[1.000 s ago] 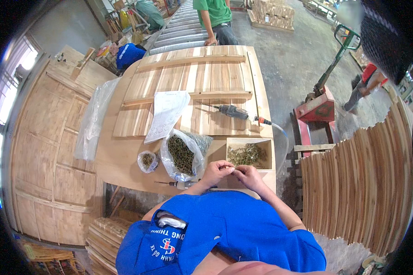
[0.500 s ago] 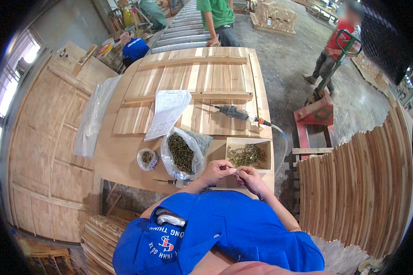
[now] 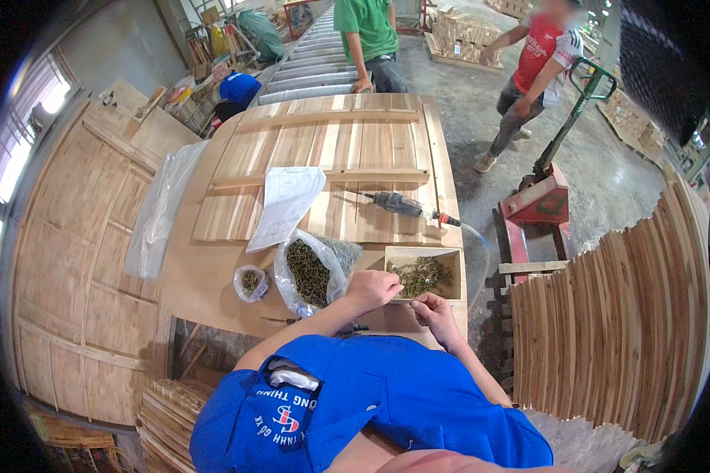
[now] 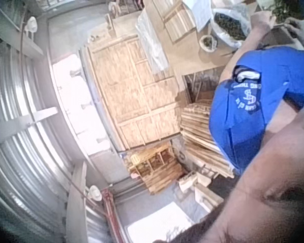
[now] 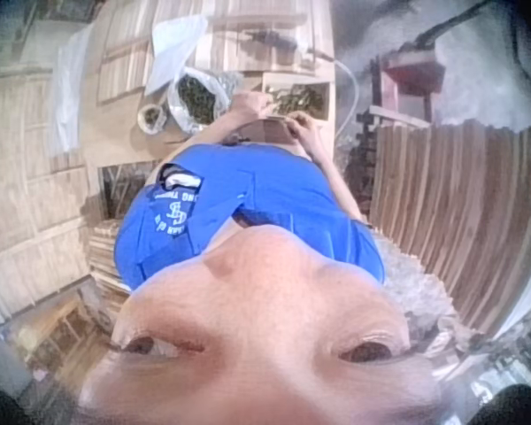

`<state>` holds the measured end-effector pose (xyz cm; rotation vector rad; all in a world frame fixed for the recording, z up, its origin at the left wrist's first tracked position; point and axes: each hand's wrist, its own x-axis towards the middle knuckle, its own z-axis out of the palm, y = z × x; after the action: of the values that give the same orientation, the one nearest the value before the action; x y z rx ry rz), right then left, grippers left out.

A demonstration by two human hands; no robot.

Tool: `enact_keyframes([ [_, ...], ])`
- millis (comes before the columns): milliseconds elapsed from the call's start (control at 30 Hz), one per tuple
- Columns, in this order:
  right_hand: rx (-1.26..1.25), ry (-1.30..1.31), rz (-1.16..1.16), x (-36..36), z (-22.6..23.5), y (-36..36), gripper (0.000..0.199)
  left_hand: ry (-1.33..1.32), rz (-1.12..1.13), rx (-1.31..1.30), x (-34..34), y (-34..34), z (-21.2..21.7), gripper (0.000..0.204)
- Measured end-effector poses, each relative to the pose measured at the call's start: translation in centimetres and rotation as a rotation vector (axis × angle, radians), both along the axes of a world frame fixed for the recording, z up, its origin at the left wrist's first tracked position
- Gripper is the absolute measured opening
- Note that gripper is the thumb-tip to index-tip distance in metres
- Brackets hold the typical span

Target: The person sorts small metal fasteners by hand, picking them from a plastic bag and placing them into a wooden box. The person handles the fasteners one by one, separating them into piles within the box.

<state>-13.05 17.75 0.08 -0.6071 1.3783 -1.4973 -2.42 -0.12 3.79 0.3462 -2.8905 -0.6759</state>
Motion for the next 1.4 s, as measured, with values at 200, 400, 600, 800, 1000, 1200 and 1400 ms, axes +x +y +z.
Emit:
enact_keyframes([
  [200, -0.060, -0.095, -0.067, 0.8, 1.2, -0.5, 0.014, -0.116, 0.053, 0.044, -1.0, -0.7, -1.9, 0.022],
  [400, -0.050, -0.123, -0.050, 0.4, 0.8, 0.0, 0.015, -0.231, 0.260, 1.110, 0.3, -2.5, -3.8, 0.020],
  [600, -0.084, -0.055, -0.095, 0.5, 0.6, -0.8, 0.014, -0.156, 0.241, 1.467, 2.6, -2.5, -3.1, 0.018],
  [800, -0.072, -0.112, -0.079, 0.6, 1.6, -1.1, 0.010, -0.090, 0.270, 1.701, 3.5, -0.9, -3.1, 0.017],
  [1000, -0.123, -0.072, -0.128, 0.8, 1.8, -1.3, 0.010, -0.050, 0.258, 1.866, 2.9, 0.9, -3.3, 0.017],
  [1200, -0.127, -0.040, -0.135, 0.5, 0.9, -0.8, 0.009, -0.079, 0.290, 1.804, 2.7, 1.6, -1.8, 0.019],
  [1400, -0.132, -0.006, -0.155, 0.6, 0.6, -0.7, 0.007, -0.072, 0.272, 1.859, 3.1, 1.8, -2.8, 0.012],
])
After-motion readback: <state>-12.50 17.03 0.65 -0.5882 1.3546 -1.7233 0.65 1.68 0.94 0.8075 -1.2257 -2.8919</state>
